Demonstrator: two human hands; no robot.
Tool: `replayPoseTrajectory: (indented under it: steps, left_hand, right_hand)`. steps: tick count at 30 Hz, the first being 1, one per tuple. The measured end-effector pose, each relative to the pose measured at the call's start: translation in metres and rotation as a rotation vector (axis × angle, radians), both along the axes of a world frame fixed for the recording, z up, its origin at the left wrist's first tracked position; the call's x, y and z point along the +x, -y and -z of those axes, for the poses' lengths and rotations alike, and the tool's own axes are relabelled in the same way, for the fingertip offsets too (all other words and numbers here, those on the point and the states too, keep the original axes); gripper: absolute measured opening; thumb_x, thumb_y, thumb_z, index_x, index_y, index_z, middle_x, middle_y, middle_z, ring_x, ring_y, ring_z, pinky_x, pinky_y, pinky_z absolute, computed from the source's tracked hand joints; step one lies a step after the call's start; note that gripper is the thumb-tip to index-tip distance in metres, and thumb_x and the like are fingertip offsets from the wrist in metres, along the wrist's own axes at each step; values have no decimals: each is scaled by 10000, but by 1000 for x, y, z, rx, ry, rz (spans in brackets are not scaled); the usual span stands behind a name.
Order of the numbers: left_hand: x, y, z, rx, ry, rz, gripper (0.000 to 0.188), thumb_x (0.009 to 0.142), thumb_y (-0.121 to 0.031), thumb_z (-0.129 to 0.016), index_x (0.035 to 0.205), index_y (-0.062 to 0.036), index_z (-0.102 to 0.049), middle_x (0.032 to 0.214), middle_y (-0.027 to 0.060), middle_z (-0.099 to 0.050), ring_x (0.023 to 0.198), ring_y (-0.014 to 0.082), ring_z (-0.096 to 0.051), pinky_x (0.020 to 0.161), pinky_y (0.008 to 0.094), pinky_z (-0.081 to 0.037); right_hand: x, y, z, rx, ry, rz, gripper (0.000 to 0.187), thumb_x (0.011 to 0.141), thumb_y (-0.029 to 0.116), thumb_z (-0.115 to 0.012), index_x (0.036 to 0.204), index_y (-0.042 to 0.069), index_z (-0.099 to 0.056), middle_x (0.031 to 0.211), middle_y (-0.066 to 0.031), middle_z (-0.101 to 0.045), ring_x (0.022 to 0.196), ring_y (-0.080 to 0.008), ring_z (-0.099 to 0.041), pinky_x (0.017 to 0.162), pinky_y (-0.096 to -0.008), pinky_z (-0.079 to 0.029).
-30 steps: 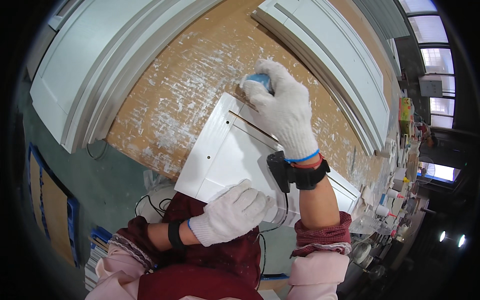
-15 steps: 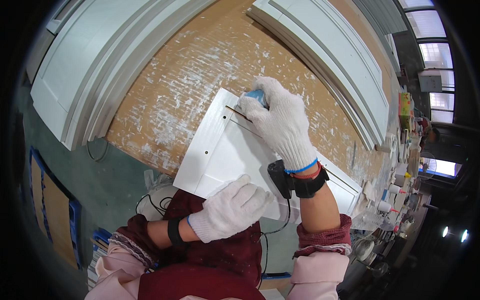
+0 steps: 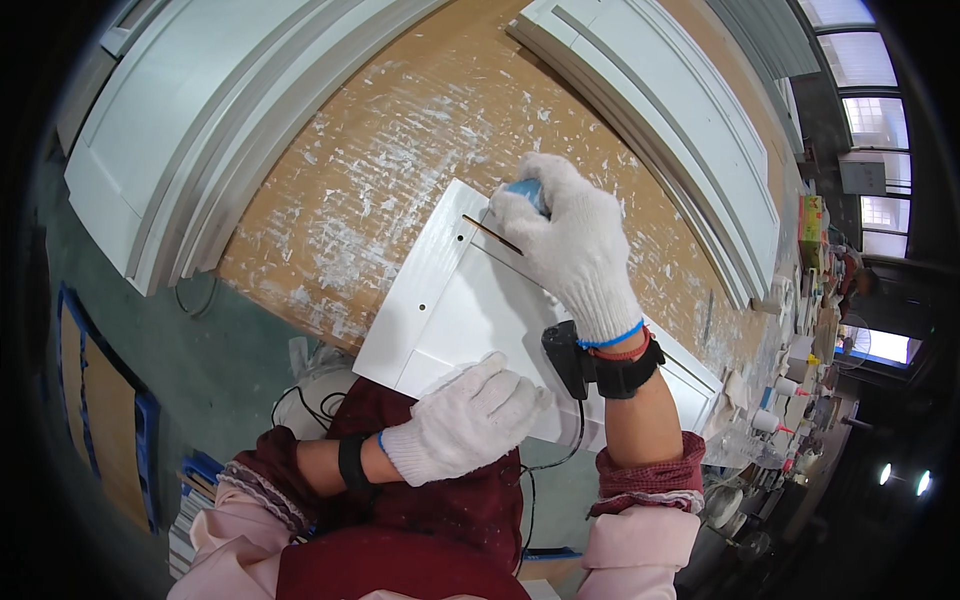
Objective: Applying a blue sealant or wax stick to the edges and grooves of white furniture panels.
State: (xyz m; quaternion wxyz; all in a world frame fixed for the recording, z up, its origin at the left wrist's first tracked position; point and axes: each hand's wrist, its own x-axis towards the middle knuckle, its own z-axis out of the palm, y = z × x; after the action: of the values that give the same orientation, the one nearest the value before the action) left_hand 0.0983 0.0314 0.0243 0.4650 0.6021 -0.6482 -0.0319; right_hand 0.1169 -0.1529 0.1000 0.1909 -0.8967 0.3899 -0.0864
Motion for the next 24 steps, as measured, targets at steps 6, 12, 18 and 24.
replayPoseTrajectory:
  steps: [6, 12, 18, 24]
  left_hand:
    - [-1, 0, 2, -25, 25, 7, 323, 660, -124, -690, 972, -41, -678, 913, 57, -586, 895, 232, -588, 913, 378, -523]
    - [25, -16, -18, -14, -75, 168, 325, 672, -202, -706, 969, -69, -695, 954, 60, -627, 907, 221, -615, 899, 391, -527]
    - [109, -61, -29, 95, -217, -179, 185, 782, -114, -718, 951, -43, -701, 922, 84, -684, 835, 252, -655, 763, 357, -523]
    - [141, -54, -38, 336, -328, -360, 227, 773, -63, -707, 999, -38, -703, 959, 122, -701, 830, 252, -668, 742, 337, -518]
  right_hand:
    - [1, 2, 1, -27, 19, 76, 383, 820, 310, -676, 1097, 45, -664, 933, -185, -696, 875, -300, -695, 797, -351, -523]
    - [-30, -5, -10, 60, 113, -34, 382, 812, 277, -699, 1101, 30, -658, 1033, -153, -698, 908, -229, -685, 847, -315, -515]
    - [-67, -44, -37, 207, 206, -65, 367, 777, 185, -752, 1090, 15, -661, 1017, -128, -691, 935, -181, -658, 844, -310, -517]
    - [-81, -98, -17, 360, 171, -298, 418, 798, 219, -758, 1153, 28, -647, 1052, -170, -695, 925, -288, -696, 828, -343, -548]
